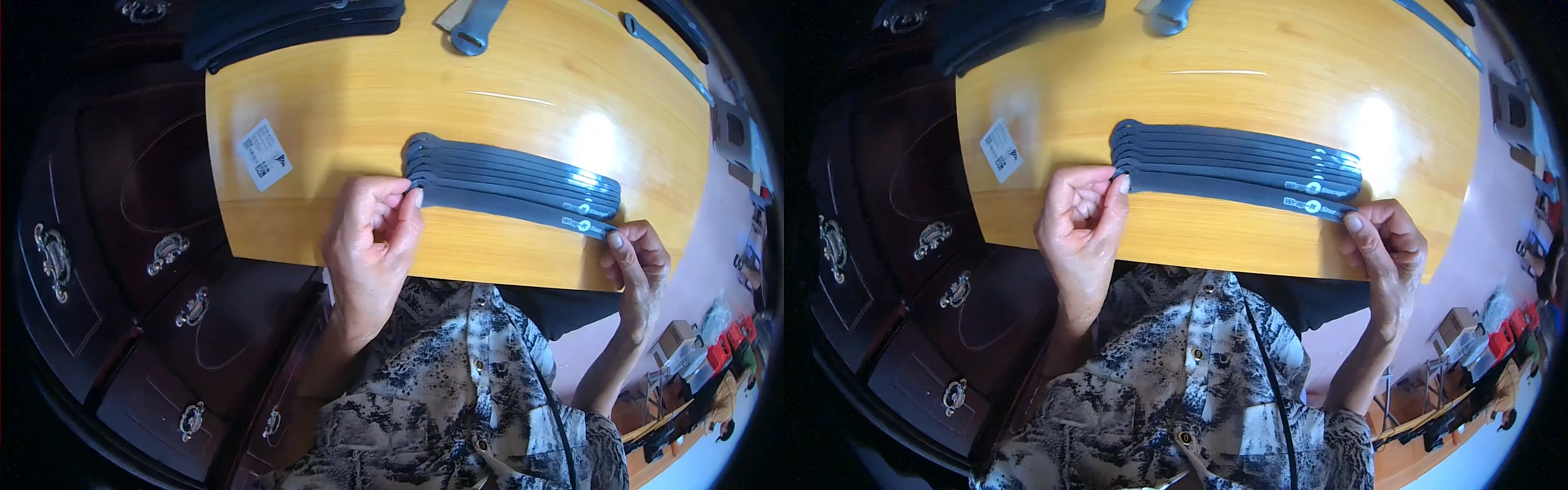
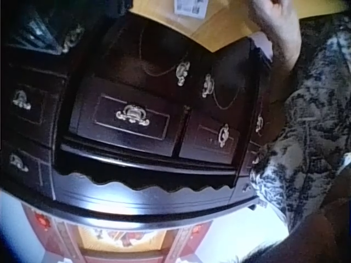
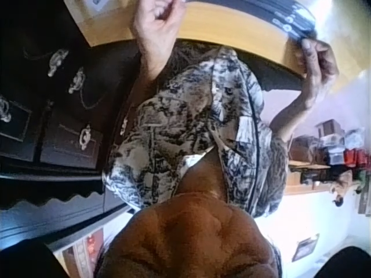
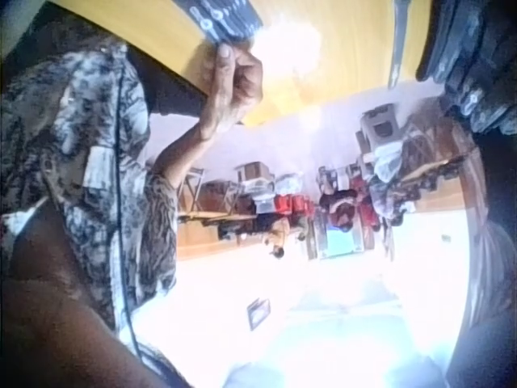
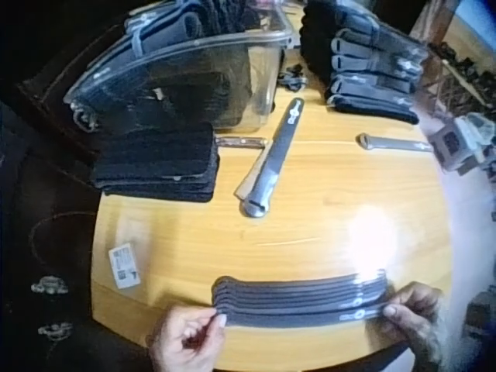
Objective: Assembling 'Wrap-it Storage' straps by inserting small plastic components into pre-cut holes using a small tool.
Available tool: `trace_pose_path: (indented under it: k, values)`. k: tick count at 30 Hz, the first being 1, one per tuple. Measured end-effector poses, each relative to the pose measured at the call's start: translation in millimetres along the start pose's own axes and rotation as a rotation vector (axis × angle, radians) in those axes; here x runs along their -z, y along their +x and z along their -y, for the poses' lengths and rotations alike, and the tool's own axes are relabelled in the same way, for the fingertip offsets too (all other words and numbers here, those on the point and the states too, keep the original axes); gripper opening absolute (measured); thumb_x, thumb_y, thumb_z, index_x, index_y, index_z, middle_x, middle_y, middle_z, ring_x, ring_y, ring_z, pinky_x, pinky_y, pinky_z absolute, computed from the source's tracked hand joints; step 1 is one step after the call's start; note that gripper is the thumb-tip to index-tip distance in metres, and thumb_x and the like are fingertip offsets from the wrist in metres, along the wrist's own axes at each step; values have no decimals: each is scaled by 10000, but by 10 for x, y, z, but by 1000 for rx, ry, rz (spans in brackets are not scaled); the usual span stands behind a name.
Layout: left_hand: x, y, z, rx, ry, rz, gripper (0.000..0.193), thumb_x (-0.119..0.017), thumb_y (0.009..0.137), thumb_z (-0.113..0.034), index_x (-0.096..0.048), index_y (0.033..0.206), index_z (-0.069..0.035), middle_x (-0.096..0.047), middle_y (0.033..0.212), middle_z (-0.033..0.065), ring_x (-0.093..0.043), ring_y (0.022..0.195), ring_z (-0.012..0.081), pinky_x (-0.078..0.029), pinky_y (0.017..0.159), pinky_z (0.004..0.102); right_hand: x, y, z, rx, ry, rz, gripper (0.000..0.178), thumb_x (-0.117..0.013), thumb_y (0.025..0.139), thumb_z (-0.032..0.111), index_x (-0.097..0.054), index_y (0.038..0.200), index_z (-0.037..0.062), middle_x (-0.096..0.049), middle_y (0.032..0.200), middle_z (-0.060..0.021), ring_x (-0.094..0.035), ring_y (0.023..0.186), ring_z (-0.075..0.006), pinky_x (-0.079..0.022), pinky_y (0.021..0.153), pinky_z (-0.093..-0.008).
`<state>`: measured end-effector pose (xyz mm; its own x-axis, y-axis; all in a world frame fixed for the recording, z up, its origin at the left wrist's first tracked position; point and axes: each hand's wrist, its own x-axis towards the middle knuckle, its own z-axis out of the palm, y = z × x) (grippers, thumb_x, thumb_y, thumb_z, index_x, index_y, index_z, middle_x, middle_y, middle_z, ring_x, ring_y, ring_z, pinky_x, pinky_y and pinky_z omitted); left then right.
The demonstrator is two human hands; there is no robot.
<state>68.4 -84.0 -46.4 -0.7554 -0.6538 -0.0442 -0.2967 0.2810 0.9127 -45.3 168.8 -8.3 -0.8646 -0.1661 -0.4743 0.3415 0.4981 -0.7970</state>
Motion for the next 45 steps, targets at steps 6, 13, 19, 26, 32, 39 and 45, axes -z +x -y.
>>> trace_pose_path:
  k: [6, 13, 19, 26, 32, 39, 45]
  values:
    - [1, 1, -3, 5, 67, -1, 164, -696, 800, 37, -589, 916, -10, -573, 697, 11, -494, 571, 33, -430, 520, 191, -48, 23, 6, -15, 82, 7, 129, -670, 875, 156, -619, 847, 41, -599, 642, -2, -508, 553, -42, -395, 521, -182]
    - [8, 26, -69, 42, 43, 10, 151, -684, 813, 30, -585, 922, -2, -554, 698, 5, -459, 573, 30, -406, 534, 178, -101, 35, 5, -29, 69, -48, 151, -673, 875, 202, -620, 831, 67, -583, 613, 20, -473, 508, -26, -366, 484, -159]
    - [-7, 32, -71, 50, 73, 14, 147, -674, 819, 36, -568, 912, -7, -530, 696, -8, -435, 564, 19, -385, 521, 176, -129, 51, 40, -35, 55, -77, 144, -707, 845, 149, -632, 821, 29, -598, 636, 7, -497, 528, -20, -378, 479, -159]
    - [-22, 36, -87, 37, 32, -13, 138, -648, 829, 54, -553, 902, -15, -498, 694, -22, -404, 561, 18, -363, 515, 176, -169, 59, 83, -56, 65, -96, 142, -707, 841, 132, -625, 810, 20, -595, 622, 1, -492, 504, -21, -381, 461, -158]
    - [6, 46, -74, 10, 80, 42, 123, -632, 831, 67, -561, 888, -17, -481, 691, -24, -385, 550, 24, -352, 513, 178, -201, 65, 57, -3, 49, -95, 154, -687, 866, 189, -616, 824, 59, -584, 604, 18, -471, 489, -14, -338, 445, -152]
    - [21, 58, -97, 36, 102, 64, 125, -629, 826, 71, -574, 890, -21, -522, 716, -20, -436, 575, 25, -379, 532, 176, -175, 67, 145, -69, 40, -74, 148, -692, 854, 124, -583, 829, 27, -578, 611, 5, -507, 522, -22, -368, 453, -158]
    - [107, 117, -135, 69, 131, 100, 119, -622, 835, 64, -574, 896, -26, -508, 673, -27, -434, 567, 21, -370, 516, 175, -155, 135, 175, -92, 25, -36, 181, -707, 842, 151, -554, 833, 55, -547, 558, 30, -468, 466, -11, -316, 401, -160]
